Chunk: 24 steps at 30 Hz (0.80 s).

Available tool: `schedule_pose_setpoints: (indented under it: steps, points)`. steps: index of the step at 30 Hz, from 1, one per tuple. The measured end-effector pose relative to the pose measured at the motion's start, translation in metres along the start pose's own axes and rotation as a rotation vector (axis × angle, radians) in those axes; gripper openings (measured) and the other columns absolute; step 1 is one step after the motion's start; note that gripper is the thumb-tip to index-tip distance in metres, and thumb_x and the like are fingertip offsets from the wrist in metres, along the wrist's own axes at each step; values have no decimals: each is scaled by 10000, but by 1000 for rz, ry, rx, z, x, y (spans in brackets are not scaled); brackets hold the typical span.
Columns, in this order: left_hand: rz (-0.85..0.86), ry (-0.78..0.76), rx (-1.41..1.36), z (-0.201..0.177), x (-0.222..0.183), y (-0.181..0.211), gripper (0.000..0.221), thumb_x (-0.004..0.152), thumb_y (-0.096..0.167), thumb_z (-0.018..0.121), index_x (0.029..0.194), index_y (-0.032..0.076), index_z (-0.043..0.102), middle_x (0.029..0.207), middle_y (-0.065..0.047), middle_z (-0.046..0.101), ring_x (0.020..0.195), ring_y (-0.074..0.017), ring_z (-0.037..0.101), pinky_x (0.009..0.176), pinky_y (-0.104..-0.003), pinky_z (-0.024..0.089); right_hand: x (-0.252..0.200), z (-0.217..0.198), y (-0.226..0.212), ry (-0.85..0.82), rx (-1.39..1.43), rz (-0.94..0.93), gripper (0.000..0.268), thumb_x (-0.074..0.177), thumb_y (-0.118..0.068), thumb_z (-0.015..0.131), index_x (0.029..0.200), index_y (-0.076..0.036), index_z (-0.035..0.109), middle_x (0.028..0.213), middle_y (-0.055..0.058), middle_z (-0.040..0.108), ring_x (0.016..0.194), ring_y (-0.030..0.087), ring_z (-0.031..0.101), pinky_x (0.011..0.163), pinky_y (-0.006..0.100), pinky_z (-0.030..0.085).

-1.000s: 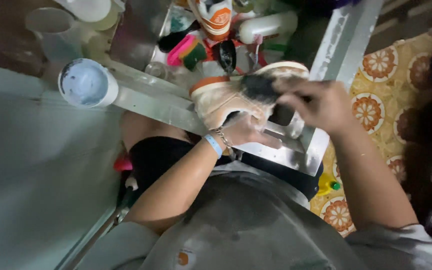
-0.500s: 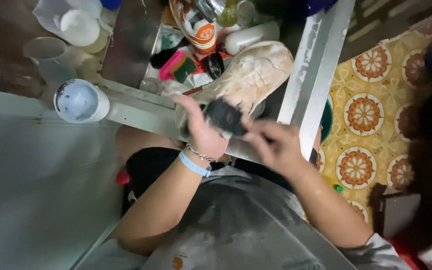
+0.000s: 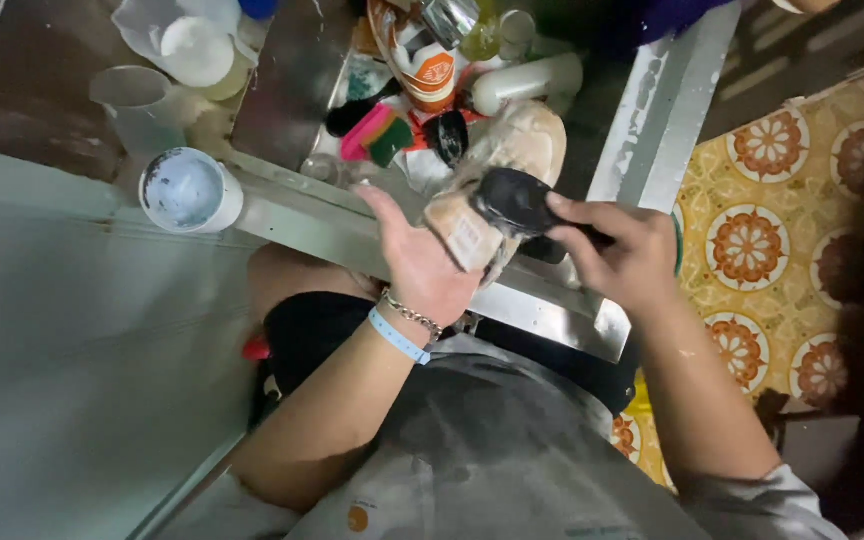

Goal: Scrubbing and rinsing sneakers in a sink using a toothbrush and cleaning solution.

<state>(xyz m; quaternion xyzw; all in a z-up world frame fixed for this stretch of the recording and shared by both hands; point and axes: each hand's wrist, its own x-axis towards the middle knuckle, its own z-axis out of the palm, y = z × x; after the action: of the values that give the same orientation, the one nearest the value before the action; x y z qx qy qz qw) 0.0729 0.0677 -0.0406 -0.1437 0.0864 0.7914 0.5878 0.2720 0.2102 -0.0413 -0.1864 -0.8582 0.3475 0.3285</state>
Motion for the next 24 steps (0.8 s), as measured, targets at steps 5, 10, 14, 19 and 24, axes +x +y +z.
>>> schedule_pose_setpoints:
  steps: [5,10,14,19,24]
  points:
    - [-4,1,90,-70,16,10,816,1171,762,721,1473,15,854,1599,-262,818,1547,-473,737,1425,-687,501,1,18,-44,-79,162,-58,202,1061,-142,953,1239,-47,960,568,103,700,413,251,604,503,372,542]
    - [-130,-36,179,-58,10,4,466,1263,383,692,1472,-1,852,1542,-304,834,1458,-469,799,1325,-654,595,7,-18,12,-69,33,-3,193,1099,-172,988,1226,-28,966,709,161,814,483,285,673,526,423,495]
    - [-62,65,180,-23,11,15,543,1263,527,676,1389,44,890,1471,-246,879,1403,-433,828,1269,-619,649,9,12,-44,-114,102,-18,162,1068,-224,960,1191,-121,981,577,68,727,409,230,629,466,372,503]
    - [-141,123,179,-47,6,14,636,1281,607,608,1553,78,833,1573,-217,837,1436,-386,807,1282,-558,637,15,-18,24,-81,62,22,197,1147,-192,921,1252,-33,968,583,121,722,417,199,573,485,398,434]
    - [-165,33,12,-9,-1,8,642,1315,597,548,1148,62,862,1174,-221,932,1152,-350,914,1161,-506,719,7,10,-11,-138,157,56,154,1055,-252,961,1065,-101,991,569,98,775,357,176,580,432,331,462]
